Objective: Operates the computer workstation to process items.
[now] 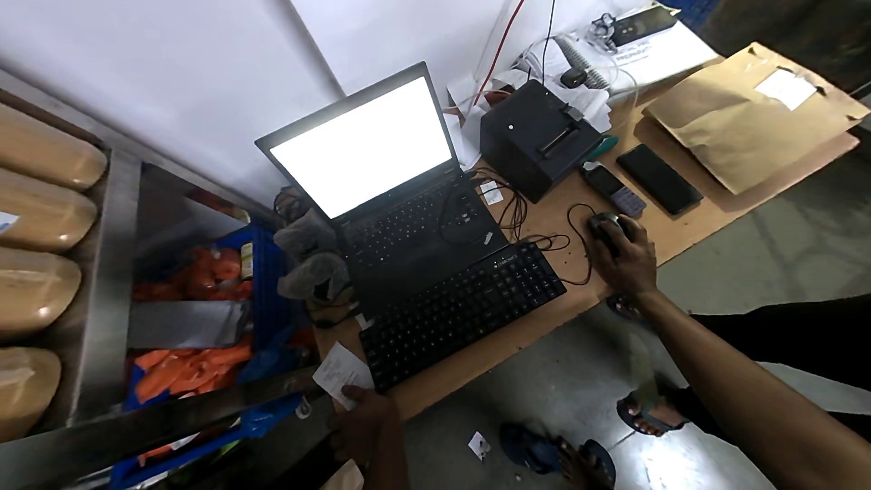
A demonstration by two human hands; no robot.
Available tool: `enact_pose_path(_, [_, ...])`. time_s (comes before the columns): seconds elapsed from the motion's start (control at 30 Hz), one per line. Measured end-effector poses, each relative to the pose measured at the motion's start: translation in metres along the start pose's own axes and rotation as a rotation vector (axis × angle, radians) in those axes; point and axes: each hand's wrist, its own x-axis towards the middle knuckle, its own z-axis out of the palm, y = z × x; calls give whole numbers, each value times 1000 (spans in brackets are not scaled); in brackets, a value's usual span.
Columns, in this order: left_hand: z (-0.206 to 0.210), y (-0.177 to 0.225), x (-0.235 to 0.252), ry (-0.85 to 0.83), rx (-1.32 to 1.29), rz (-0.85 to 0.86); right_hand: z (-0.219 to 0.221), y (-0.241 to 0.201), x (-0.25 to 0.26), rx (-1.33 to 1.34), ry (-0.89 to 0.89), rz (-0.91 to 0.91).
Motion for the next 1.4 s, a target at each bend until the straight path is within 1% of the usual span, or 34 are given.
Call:
enact_pose_path(0.43, [5,-3,4,-10,-23,-14,-1,-3,0,-5,27,-5])
enact_pose_path(0.63, [12,-4,8,26,-15,-22,-2,-3,0,15,8,19])
enact_pose_path(0.77, [10,-5,7,0,-18,-10,-5,-5,1,10,-36,48])
enact_pose_path(1.0, [9,-3,7,-1,-17,-33,-4,-4,1,1,-12,34])
enact_pose_path(1.4, [10,-4,6,-7,-6,-13,-4,-4,1,-4,7,6])
